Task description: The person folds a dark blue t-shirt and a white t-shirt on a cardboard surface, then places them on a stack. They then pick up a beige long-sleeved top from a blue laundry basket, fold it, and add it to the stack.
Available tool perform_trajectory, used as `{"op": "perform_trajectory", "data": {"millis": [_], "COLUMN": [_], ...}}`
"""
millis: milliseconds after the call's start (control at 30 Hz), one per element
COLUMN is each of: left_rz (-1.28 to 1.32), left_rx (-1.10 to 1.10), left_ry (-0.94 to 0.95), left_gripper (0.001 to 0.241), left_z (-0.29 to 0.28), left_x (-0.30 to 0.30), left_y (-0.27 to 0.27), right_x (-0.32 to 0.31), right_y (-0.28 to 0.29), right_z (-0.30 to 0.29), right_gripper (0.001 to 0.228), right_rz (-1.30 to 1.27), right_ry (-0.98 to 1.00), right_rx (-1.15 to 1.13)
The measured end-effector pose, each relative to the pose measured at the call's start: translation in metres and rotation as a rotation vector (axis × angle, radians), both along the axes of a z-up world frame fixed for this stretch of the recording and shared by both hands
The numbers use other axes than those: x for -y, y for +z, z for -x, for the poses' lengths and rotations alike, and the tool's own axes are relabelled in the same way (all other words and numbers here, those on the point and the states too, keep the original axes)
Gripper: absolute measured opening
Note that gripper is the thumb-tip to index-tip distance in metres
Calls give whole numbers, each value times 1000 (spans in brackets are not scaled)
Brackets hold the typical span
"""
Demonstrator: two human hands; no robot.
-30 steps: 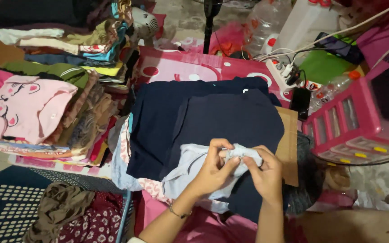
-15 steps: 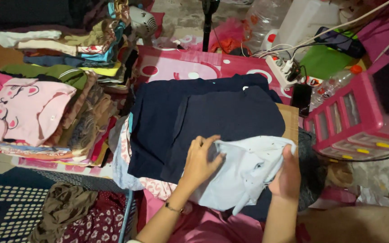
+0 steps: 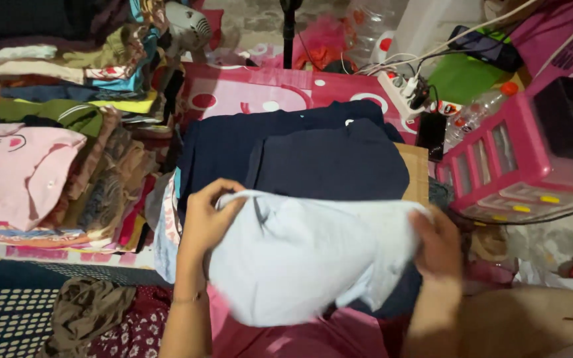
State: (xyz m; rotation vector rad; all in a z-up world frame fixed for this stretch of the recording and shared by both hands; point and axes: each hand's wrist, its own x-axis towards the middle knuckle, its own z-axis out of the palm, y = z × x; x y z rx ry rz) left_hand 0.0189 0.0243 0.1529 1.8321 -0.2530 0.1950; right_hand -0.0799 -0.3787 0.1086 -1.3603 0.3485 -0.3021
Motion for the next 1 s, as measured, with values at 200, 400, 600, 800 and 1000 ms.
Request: {"op": "perform_trajectory", "data": {"millis": [200,400,600,800,1000], "left_rz": [-143,-195,-170,-443,-308], "left_rx": [-69,-62,45,174,87], "left_ry": [137,58,221,-58,39], "left_gripper": [22,29,15,30,14], "left_z": [-83,-92,-54,20,35], "left_x": [21,7,0,43,38], "left_y": [-89,-158,-138,-112,-150], "right_x": [6,-44,-96,-87,-88], "right_y": [-123,-114,-83,-121,-104], "right_z": [-122,-93,-44,-37,-19], "right_gripper": [21,33,46,32,32], "right_rz": [208,856,1298,1187,1155], "right_ry": [58,-76,89,19,-59], "right_rx": [46,-51,-141,-176,55]}}
